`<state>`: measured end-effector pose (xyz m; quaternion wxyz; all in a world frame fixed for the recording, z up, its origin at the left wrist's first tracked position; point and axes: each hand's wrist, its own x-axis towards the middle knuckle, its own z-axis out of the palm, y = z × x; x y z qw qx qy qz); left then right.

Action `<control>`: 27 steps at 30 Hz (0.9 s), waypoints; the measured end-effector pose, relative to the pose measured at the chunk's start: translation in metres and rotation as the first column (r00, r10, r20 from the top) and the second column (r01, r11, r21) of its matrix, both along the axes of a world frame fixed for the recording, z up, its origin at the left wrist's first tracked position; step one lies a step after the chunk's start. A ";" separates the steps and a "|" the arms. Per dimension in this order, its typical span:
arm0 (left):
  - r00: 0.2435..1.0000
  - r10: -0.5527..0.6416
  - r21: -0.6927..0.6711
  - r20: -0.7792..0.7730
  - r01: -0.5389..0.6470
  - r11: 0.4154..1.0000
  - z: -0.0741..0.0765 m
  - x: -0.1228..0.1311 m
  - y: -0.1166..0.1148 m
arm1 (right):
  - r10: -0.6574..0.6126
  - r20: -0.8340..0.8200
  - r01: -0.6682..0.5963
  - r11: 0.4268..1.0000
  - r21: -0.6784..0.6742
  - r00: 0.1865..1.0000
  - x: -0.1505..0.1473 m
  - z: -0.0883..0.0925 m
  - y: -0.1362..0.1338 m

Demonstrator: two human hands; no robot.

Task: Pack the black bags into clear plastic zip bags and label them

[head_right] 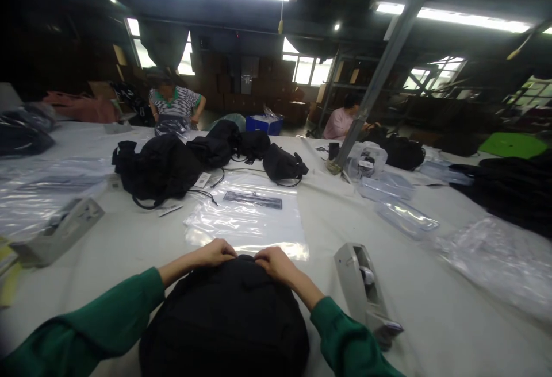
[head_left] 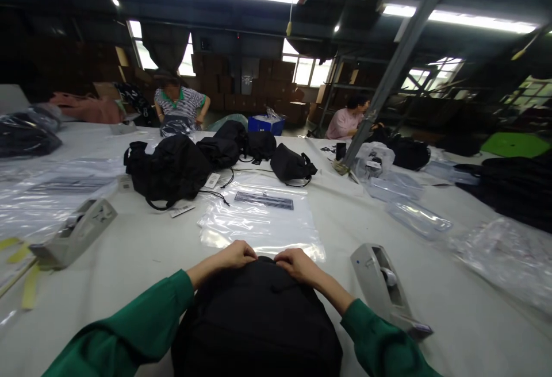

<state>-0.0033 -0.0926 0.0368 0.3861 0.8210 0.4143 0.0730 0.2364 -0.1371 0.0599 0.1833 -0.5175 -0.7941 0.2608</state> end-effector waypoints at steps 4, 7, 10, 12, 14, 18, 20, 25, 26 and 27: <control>0.981 -0.108 -0.043 -0.161 0.102 0.994 -0.009 -0.004 0.008 | -0.037 0.069 0.042 0.997 -0.072 0.997 0.013 -0.016 -0.004; 0.948 -0.164 -0.053 -0.273 0.156 0.986 -0.008 0.000 0.003 | 0.024 0.116 -0.009 0.992 -0.128 0.993 0.012 -0.024 0.000; 0.920 -0.156 -0.050 -0.360 0.148 0.988 -0.010 0.009 0.000 | 0.159 0.151 -0.132 0.976 -0.175 0.976 0.002 -0.036 0.016; 0.914 -0.124 -0.045 -0.387 0.116 0.992 -0.017 0.013 0.002 | 0.206 0.176 -0.172 0.967 -0.189 0.963 -0.005 -0.046 0.029; 0.918 -0.094 -0.037 -0.385 0.087 0.996 -0.022 0.013 0.007 | 0.199 0.167 -0.165 0.966 -0.199 0.966 -0.009 -0.053 0.037; 0.949 -0.073 -0.019 -0.308 0.070 0.997 -0.021 0.009 0.012 | 0.163 0.056 -0.148 0.966 -0.214 0.985 -0.004 -0.059 0.036; 0.972 -0.040 0.007 -0.230 0.043 0.999 -0.015 0.009 0.012 | 0.159 0.026 -0.149 0.964 -0.222 0.987 0.000 -0.061 0.035; 0.997 0.034 -0.023 -0.063 -0.036 0.999 -0.015 0.016 -0.004 | 0.179 0.001 -0.175 0.964 -0.201 0.984 0.000 -0.064 0.038; 0.998 0.036 -0.045 -0.050 -0.038 0.998 -0.018 0.017 -0.010 | 0.170 -0.001 -0.168 0.969 -0.183 0.985 0.000 -0.059 0.036; 0.998 0.042 -0.061 -0.040 -0.044 0.997 -0.021 0.018 -0.016 | 0.150 -0.016 -0.151 0.974 -0.167 0.989 0.000 -0.052 0.033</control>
